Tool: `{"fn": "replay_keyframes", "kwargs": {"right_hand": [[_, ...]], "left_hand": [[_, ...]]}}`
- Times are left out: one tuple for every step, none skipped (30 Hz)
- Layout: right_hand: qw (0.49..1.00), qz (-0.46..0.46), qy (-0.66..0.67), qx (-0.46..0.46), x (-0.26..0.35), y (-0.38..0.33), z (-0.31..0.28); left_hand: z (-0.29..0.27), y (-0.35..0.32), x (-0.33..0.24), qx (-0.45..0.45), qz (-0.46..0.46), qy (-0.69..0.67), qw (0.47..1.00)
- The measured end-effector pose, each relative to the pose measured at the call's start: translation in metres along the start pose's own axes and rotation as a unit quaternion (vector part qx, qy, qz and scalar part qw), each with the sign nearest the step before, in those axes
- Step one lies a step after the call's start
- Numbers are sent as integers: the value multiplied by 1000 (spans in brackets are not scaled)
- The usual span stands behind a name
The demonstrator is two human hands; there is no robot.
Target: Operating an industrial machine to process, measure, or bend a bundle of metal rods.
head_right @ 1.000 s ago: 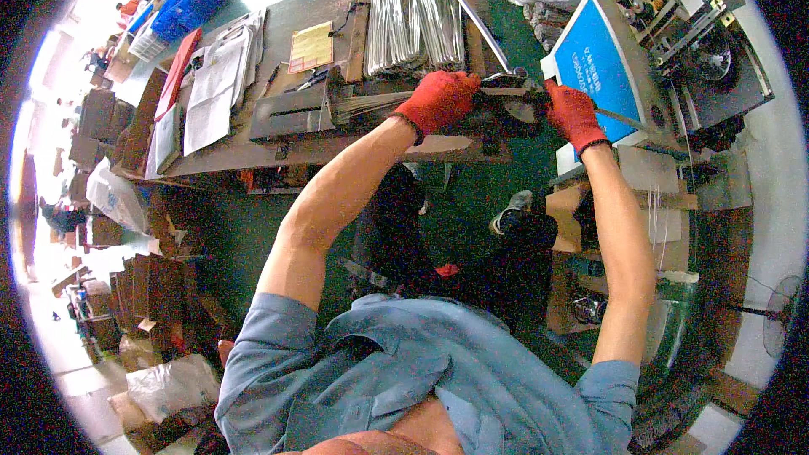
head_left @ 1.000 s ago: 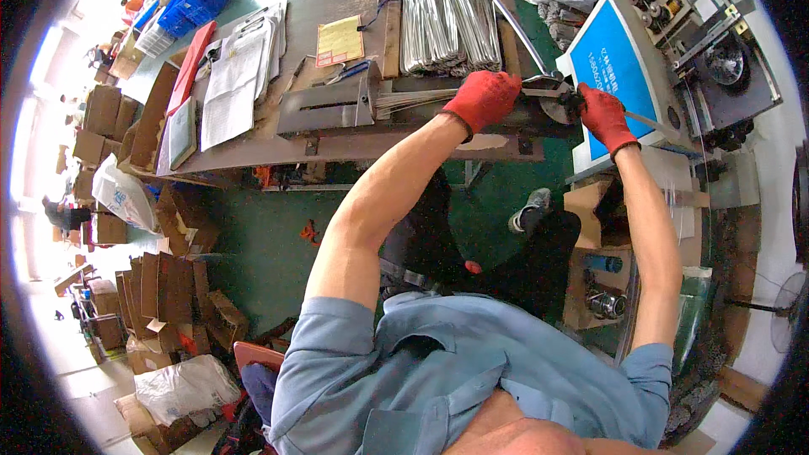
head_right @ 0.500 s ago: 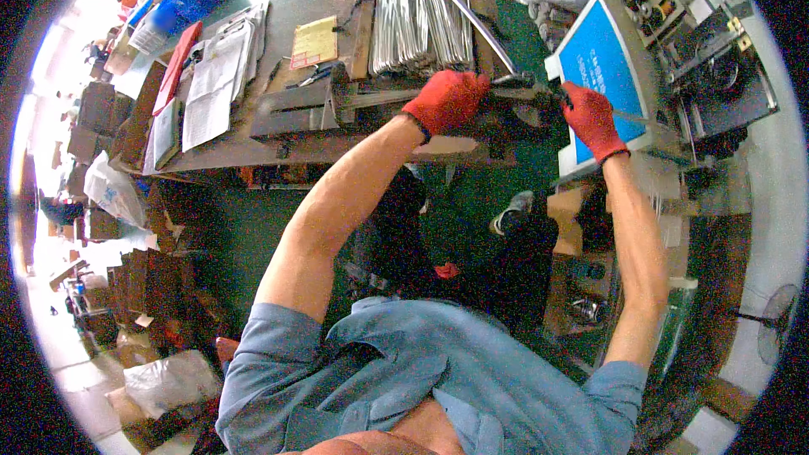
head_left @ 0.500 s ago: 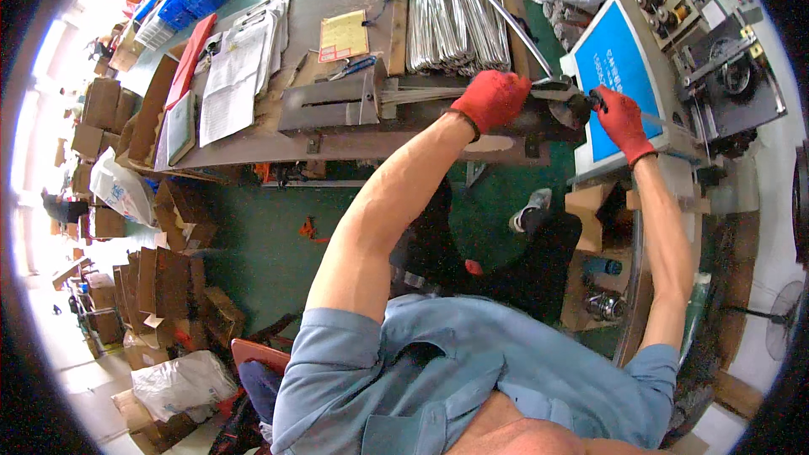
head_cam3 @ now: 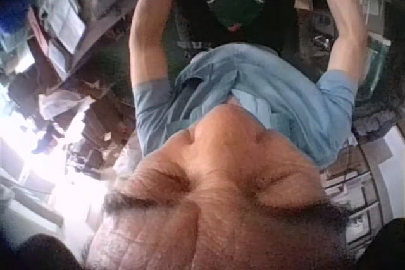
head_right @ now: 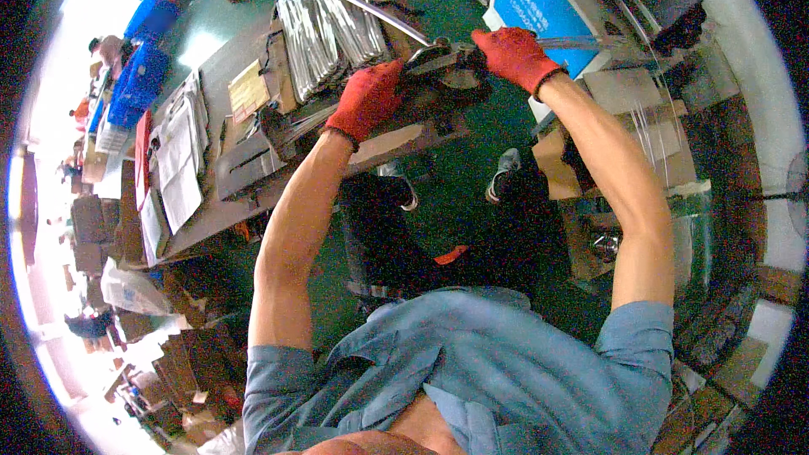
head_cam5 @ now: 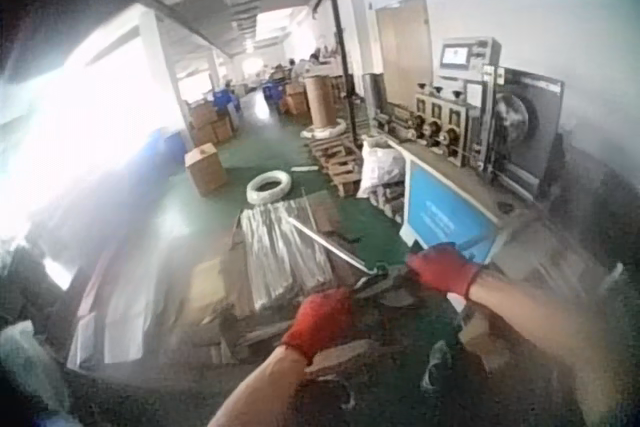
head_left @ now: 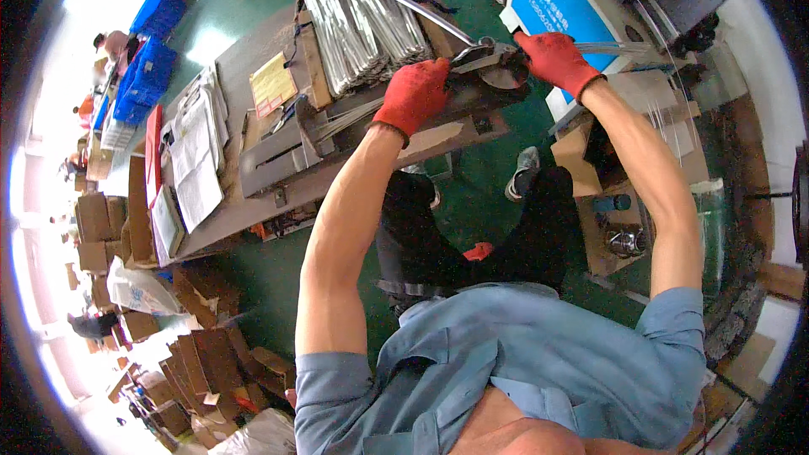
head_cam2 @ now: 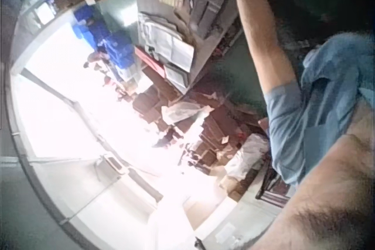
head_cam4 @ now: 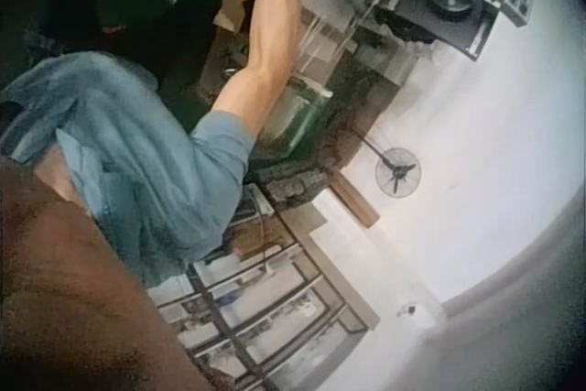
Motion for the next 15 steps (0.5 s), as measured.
{"fn": "replay_keyframes", "kwargs": {"right_hand": [[1000, -16, 0, -21, 4, 0, -1], [1000, -10, 0, -23, 5, -1, 0], [1000, -9, 3, -19, 6, -1, 1], [1000, -8, 5, -15, 7, -1, 2], [1000, 21, 7, 5, 7, 0, 4], [1000, 26, 6, 4, 5, -2, 6], [1000, 24, 2, -9, 5, -2, 7], [1000, 21, -2, -22, 5, -2, 8], [999, 23, -2, -24, 3, -2, 9], [999, 24, 3, -23, 3, -2, 8], [999, 23, 8, -23, 4, 0, 7], [999, 23, 9, -24, 2, 1, 5], [999, 19, 30, -15, 1, 2, 2], [999, 15, 52, -7, 0, 5, -1], [994, 41, 91, 39, -4, 9, 0]], "left_hand": [[0, -2, 2, -12, 6, -3, 1000], [1, -4, 4, -25, 12, -5, 1000], [0, -5, 5, -44, 25, -18, 999], [-1, -3, 4, -43, 32, -18, 998], [0, -3, 4, -29, 23, -12, 999], [1, -2, 3, -15, 14, -5, 1000], [0, -1, 2, -15, 17, -4, 1000], [0, 0, 2, -11, 10, -7, 1000], [0, 0, 3, -6, 2, -10, 1000], [0, 0, 3, -6, 3, -8, 1000], [0, 0, 4, -6, 3, -12, 1000], [0, 0, 4, -6, 3, -17, 1000], [1, 0, 6, -5, 0, -15, 1000], [1, 1, 7, -10, 11, -21, 1000], [2, 1, 7, -16, 20, -27, 999]]}}
Point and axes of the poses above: each hand's wrist, its own y-axis towards the middle knuckle, its own z-axis out of the palm, x = y × z, the point moved 6 cm from there along y, towards the middle knuckle, and after that the axes turned 8 degrees about y, right-handed, at the moved point
